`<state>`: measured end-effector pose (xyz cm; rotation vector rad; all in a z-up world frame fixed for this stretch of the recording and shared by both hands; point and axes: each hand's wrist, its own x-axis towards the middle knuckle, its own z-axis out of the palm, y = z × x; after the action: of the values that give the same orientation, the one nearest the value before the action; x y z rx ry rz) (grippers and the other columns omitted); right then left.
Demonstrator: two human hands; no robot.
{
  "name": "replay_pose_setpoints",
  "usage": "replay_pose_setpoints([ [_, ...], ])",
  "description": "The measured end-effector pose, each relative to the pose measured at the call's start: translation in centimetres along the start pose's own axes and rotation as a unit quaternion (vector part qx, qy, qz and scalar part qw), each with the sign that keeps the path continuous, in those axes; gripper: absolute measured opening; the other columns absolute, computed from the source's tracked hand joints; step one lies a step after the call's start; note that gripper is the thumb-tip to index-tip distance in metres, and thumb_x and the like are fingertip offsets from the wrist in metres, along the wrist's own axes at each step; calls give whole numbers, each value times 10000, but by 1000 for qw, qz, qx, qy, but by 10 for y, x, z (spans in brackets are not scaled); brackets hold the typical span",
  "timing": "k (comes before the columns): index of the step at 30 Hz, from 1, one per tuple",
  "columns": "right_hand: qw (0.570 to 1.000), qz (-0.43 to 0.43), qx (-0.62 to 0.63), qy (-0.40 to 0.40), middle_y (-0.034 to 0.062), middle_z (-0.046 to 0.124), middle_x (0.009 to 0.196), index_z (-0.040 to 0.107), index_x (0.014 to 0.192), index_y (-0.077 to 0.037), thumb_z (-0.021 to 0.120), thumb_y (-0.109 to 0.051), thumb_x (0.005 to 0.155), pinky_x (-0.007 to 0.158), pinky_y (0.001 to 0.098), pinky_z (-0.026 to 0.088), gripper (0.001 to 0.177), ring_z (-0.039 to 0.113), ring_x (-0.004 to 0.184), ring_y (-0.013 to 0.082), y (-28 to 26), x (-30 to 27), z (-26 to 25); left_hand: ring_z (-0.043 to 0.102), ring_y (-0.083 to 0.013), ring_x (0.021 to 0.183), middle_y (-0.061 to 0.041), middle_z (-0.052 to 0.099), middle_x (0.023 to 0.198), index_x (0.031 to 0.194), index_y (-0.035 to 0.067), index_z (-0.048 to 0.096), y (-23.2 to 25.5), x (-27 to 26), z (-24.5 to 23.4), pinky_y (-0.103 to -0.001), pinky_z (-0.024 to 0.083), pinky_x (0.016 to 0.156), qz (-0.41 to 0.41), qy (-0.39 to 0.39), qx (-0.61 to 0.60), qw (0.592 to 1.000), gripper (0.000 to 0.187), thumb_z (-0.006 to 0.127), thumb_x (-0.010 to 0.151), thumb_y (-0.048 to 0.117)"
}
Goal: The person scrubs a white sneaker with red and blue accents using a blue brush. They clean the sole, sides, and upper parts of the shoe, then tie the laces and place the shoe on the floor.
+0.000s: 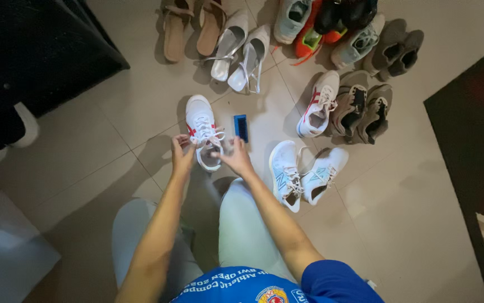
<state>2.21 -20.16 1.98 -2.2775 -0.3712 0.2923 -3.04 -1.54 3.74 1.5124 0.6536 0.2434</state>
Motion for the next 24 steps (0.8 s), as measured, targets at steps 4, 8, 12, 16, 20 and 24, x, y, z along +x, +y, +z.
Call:
replay_pose_setpoints([
  [4,978,81,74,-176,218,694,894,439,1263,-44,792,-304,870,679,395,581,588,708,761,286,3,-6,3,504,-361,1244,-245,466,1361,1360,-2,442,5,-6,0,-458,441,1041,-83,4,182,980,765,861,835,365],
  [8,935,210,159,-239,187,722,809,377,1461,-74,577,-190,914,576,386,631,593,745,568,283,-13,-6,24,450,-440,1322,-313,414,1437,1463,-36,314,4,-12,2,-495,408,1089,-141,-76,239,958,1005,882,715,321],
  [12,938,182,184,-231,205,715,809,399,1484,-64,550,-170,912,552,400,629,601,734,567,276,-43,-3,34,448,-477,1319,-342,416,1424,1527,-45,254,-1,-19,-7,-502,403,1107,-104,-25,224,969,986,787,734,195],
  [16,945,133,150,-257,224,729,782,336,1536,-31,561,-165,907,606,386,614,682,740,575,266,-76,8,41,436,-501,1337,-364,405,1449,1511,-69,277,-15,-17,-37,-513,389,1134,-35,42,238,970,883,733,779,121],
  [20,936,104,162,-295,190,721,857,321,1554,-31,559,-170,910,597,382,622,700,745,586,248,-116,30,59,425,-496,1332,-368,362,1464,1519,-79,211,-31,-8,-77,-515,377,1106,-112,69,236,963,853,676,828,109],
  [24,933,79,144,-320,235,741,839,306,1588,-64,555,-145,892,594,368,606,743,736,601,240,-155,46,85,409,-505,1384,-349,412,1492,1535,-68,279,-42,-1,-117,-532,325,1186,54,143,242,958,789,617,827,25],
])
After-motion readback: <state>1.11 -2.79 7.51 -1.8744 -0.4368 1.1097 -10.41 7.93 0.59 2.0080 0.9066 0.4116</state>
